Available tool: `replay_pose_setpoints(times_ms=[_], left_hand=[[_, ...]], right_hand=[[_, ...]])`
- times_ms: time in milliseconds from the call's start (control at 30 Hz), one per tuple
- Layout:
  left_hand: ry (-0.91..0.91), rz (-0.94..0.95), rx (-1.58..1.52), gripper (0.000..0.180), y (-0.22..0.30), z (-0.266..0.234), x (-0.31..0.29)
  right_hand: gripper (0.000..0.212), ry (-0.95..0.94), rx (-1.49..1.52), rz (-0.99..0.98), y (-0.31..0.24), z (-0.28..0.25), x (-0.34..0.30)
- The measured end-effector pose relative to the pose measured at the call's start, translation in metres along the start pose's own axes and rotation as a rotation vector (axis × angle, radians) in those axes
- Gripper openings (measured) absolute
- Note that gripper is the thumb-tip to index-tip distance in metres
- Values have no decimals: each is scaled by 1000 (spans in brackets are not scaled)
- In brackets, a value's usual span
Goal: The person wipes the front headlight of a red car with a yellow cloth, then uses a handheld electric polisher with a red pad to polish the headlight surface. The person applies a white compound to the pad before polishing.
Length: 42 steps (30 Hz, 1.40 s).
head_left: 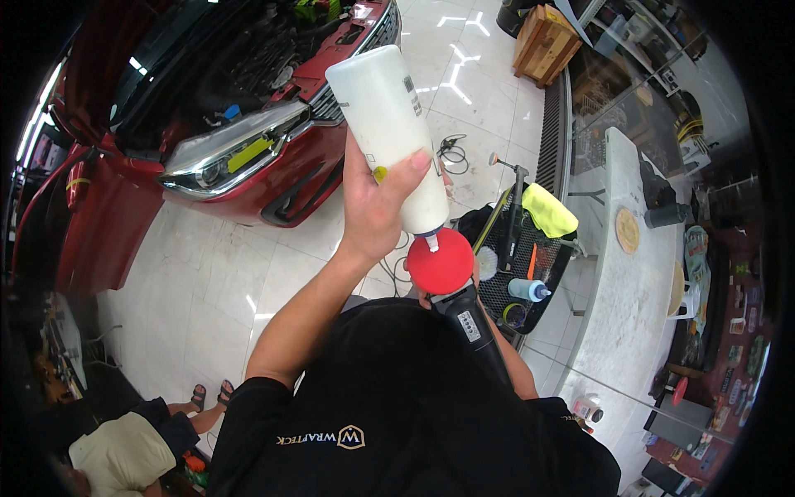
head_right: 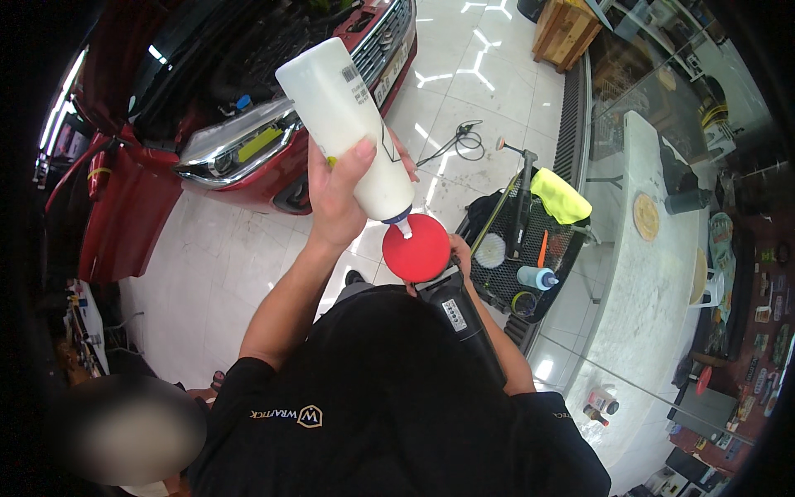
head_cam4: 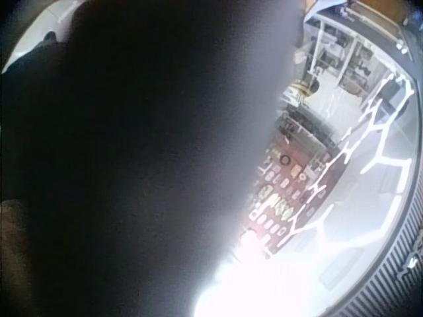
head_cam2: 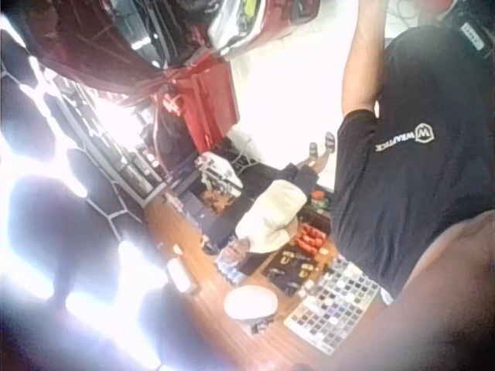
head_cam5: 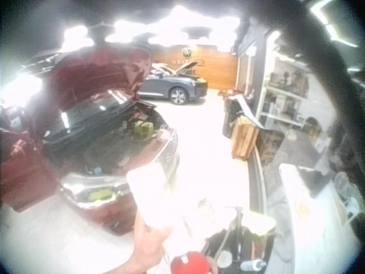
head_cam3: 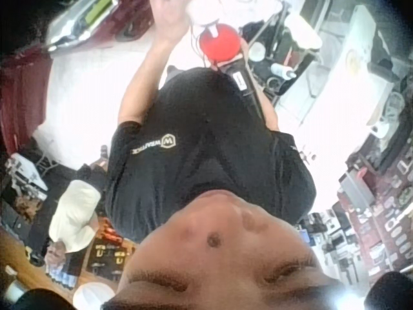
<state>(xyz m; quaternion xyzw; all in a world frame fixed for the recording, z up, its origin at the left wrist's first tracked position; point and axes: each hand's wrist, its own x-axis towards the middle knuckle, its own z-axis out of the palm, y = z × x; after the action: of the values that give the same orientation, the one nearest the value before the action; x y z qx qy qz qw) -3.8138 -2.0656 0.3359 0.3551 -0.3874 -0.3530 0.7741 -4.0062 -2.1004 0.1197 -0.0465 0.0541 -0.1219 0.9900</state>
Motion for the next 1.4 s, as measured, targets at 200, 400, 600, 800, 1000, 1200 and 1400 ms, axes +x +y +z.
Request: replay_pose_setpoints(times_ms=[200,400,600,800,1000,1200,1400], left_hand=[[32,-14,-42,45,-2,6,1],[-68,-93,-84,49,-2,23,-16],[-97,-109,-91,52,-13,33,-14],[-111,-94,-114,50,-21,46,0],[-98,-163,-73,51,-38,62,10],[-39,-81,-43,38,-30,67,10],[-16,-95,30,38,-34,54,1]], right_hand=[[67,3,-6,25,-3,4,0],[68,-14,-95,-6,-7,-6,-1],[68,-30,40,-40,-9,2,-6],[66,-48,-98,-33,-21,-10,-11],[65,-108,-27,-25,-23,-9,-12],[73,-232,-128,-109,-35,-29,-16],[80,-259,82,-159,-31,-3,-18]])
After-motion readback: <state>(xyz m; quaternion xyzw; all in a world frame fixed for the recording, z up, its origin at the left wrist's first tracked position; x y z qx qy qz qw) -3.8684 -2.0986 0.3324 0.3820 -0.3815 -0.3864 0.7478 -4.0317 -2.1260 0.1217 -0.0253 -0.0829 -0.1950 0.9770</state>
